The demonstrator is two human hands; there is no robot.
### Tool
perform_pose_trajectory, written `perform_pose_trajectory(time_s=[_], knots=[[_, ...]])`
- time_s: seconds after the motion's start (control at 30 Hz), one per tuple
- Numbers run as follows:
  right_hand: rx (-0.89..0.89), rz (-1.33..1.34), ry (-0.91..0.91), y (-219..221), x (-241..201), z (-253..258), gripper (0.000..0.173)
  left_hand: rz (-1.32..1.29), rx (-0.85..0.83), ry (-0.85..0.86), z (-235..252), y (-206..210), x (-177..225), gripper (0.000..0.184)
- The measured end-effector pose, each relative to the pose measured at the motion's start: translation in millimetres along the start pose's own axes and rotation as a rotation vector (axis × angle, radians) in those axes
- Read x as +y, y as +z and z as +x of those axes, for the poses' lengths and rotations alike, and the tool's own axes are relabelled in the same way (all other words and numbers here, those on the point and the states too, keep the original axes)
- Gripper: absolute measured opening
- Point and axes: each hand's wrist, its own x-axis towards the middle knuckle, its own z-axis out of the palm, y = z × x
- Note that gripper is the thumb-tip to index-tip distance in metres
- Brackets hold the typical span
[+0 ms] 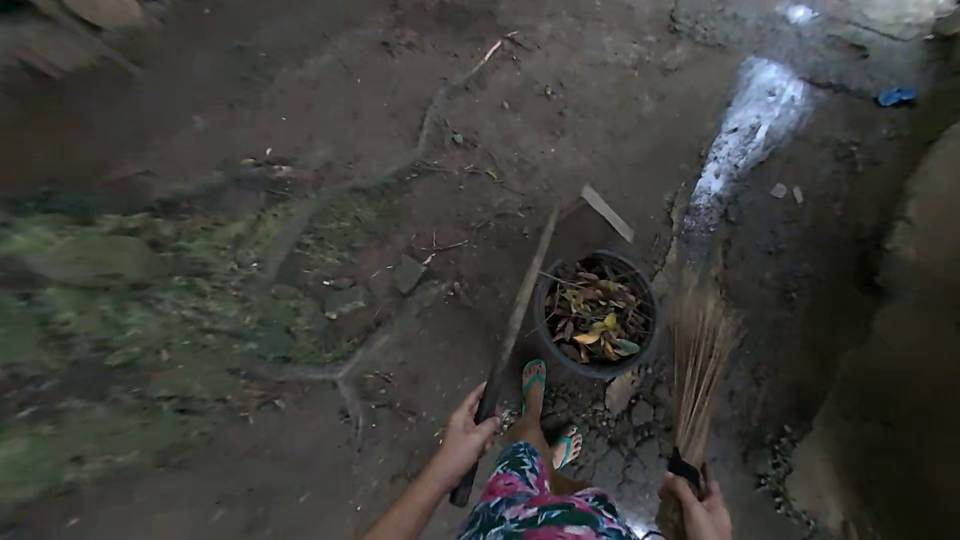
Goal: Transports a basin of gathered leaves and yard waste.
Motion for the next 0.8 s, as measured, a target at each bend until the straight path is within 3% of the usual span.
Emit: perform_pose_trajectory(time_s=[0.07,0.1,0.13,0.27,0.37,0.43,0.53,0.63,0.8], knots=[[-0.054,0.063,0.018,8.6,3.0,9.7,0.065,-0.122,0.088,-0.017,15.4,2.8,-1.0,0.054],[-0.121,0.124,0.086,10.8,2.0,20.2,0.045,-0.168,0.136,-0.032,25.5,3.1,-0.5,0.042],[-0.194,0.184,0.173,11.8,0.1,35.8,0.036,-0.212,0.171,-0.052,36.6,2.8,2.2,0.034],[-0.167,0.126,0.381,29.8,-15.9,86.7,0.026,-0.454,0.250,-0.112,85.0,-4.9,14.4,0.035],[-0.031,-0.051,0.335,61.0,-10.6,103.2,0.032,-0.596,0.301,-0.103,119.2,-21.7,11.3,0.012],[-0.018,-0.235,0.256,68.9,-9.7,112.2,0.042,-0.654,0.331,-0.110,138.4,-33.0,7.6,0.010],[-0.138,-0.511,0.134,61.8,-14.9,121.4,0.048,-0.760,0.339,-0.165,144.4,-54.1,24.9,0.024],[-0.303,-0.708,0.033,51.4,-37.7,132.1,0.049,-0.910,0.356,-0.174,138.0,-71.6,45.5,0.026],[-0.474,-0.718,-0.050,52.0,-58.4,133.9,0.044,-0.903,0.448,-0.187,124.9,-82.8,60.7,0.021]])
